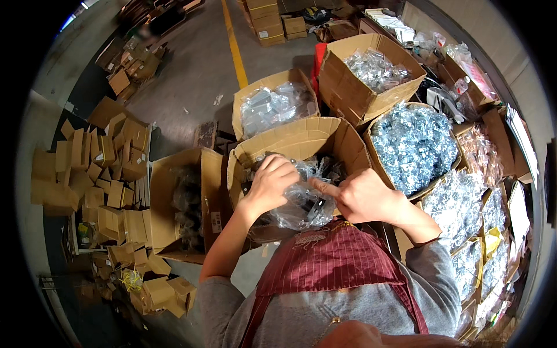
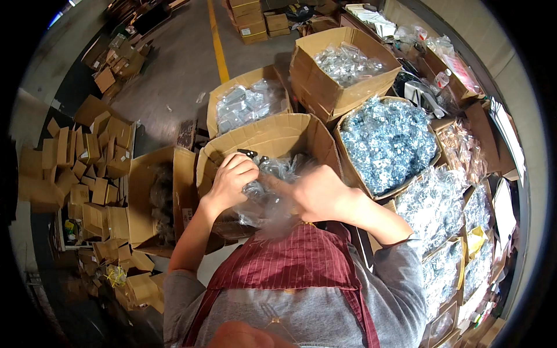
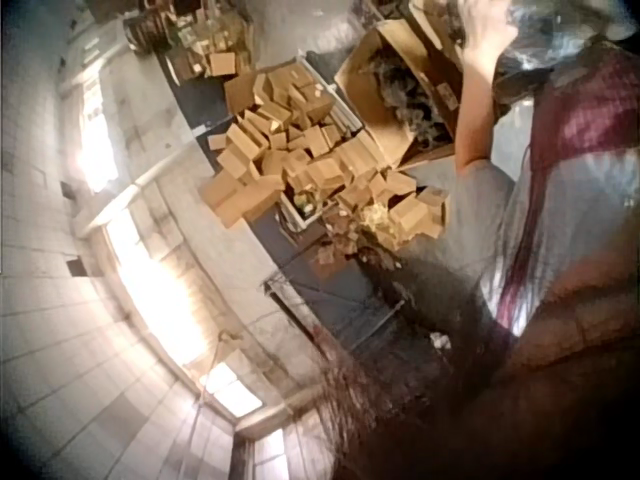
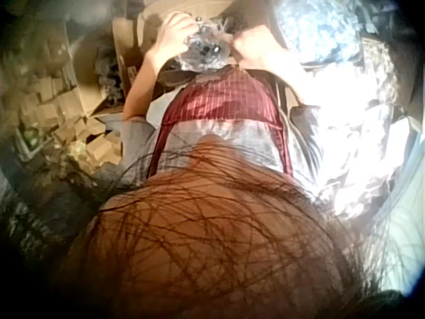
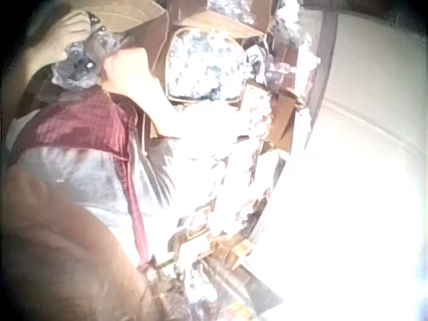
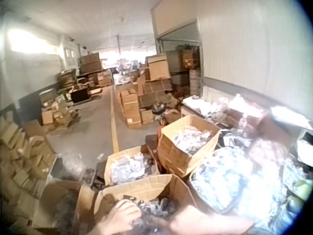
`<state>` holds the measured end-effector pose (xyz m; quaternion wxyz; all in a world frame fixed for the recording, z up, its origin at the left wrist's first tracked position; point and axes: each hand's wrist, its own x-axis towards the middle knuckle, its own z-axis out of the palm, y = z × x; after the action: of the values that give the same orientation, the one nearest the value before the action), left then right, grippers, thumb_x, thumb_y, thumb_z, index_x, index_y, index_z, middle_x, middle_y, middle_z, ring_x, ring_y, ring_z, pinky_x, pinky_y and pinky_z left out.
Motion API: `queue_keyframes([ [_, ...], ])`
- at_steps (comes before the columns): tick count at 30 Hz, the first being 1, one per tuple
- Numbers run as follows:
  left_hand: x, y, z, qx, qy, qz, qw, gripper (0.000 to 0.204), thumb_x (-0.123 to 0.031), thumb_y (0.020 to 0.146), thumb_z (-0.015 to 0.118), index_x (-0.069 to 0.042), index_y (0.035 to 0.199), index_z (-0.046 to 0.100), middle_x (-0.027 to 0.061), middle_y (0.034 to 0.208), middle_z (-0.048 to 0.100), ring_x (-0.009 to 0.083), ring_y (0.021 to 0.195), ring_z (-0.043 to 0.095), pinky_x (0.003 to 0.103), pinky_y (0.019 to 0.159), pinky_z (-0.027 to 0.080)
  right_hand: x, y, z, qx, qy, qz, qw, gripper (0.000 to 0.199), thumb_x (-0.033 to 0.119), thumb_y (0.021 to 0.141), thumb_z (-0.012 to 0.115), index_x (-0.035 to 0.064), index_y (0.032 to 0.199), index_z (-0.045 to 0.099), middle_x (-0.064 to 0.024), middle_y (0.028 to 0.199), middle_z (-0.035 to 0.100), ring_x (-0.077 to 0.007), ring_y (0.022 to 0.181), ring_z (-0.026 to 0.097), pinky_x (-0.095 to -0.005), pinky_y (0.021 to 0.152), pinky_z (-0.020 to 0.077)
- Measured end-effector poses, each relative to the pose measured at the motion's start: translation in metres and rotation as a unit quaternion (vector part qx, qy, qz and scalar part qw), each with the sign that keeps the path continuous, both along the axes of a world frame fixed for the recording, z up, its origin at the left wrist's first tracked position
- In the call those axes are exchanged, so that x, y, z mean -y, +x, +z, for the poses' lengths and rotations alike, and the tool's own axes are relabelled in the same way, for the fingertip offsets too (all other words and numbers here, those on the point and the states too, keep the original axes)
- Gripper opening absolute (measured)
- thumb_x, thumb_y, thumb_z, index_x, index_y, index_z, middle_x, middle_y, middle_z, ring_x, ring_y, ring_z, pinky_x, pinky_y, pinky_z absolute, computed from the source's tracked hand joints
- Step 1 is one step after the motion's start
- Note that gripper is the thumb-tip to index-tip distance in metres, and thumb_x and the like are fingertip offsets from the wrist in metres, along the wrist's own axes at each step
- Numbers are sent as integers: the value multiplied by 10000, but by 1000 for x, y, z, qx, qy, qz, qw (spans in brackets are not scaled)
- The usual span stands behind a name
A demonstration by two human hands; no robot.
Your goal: The person repeatedly picks small black plastic parts from a large bin, places them on a digital scale, and then transfers them into a cardboard box. The person also handles bubble wrap and other packaging materials on the table.
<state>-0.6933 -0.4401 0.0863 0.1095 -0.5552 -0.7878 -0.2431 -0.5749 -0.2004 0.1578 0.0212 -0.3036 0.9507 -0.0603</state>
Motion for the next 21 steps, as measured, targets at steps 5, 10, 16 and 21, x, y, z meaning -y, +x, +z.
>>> queue_keyframes([
  [5, -3, 1, -1, 62, 61, 21, 996, 251, -16, 569, 692, -73, 807, 636, 48, 859, 620, 281, 939, 591, 375, 846, 462, -9, -6, -9, 12, -98, -2, 995, 225, 158, 729, 654, 89, 924, 742, -82, 681, 651, -291, 634, 644, -403, 558, 497],
  [10, 21, -26, -55, 105, 84, 220, 966, 246, -67, 637, 730, -36, 872, 666, 117, 852, 633, 335, 884, 592, 407, 791, 485, -29, -6, -8, 110, -289, 8, 951, 160, 40, 721, 662, 20, 866, 726, -139, 843, 719, -286, 754, 699, -343, 662, 541],
  [16, 43, -19, -73, 554, 336, 271, 712, 247, -14, 784, 728, 11, 1028, 693, 74, 960, 705, 154, 824, 660, 286, 763, 500, -54, -13, -24, 232, -468, -181, 833, 117, 71, 765, 633, -15, 817, 693, -82, 660, 642, -144, 620, 603, -301, 608, 472],
  [21, 25, 14, -30, 506, 426, 237, 712, 285, 33, 763, 748, 5, 1042, 694, 64, 960, 705, 141, 834, 659, 279, 778, 506, -48, -30, -47, 223, -434, -262, 833, 164, 141, 768, 655, -14, 805, 693, -57, 635, 626, -116, 600, 564, -299, 592, 453],
])
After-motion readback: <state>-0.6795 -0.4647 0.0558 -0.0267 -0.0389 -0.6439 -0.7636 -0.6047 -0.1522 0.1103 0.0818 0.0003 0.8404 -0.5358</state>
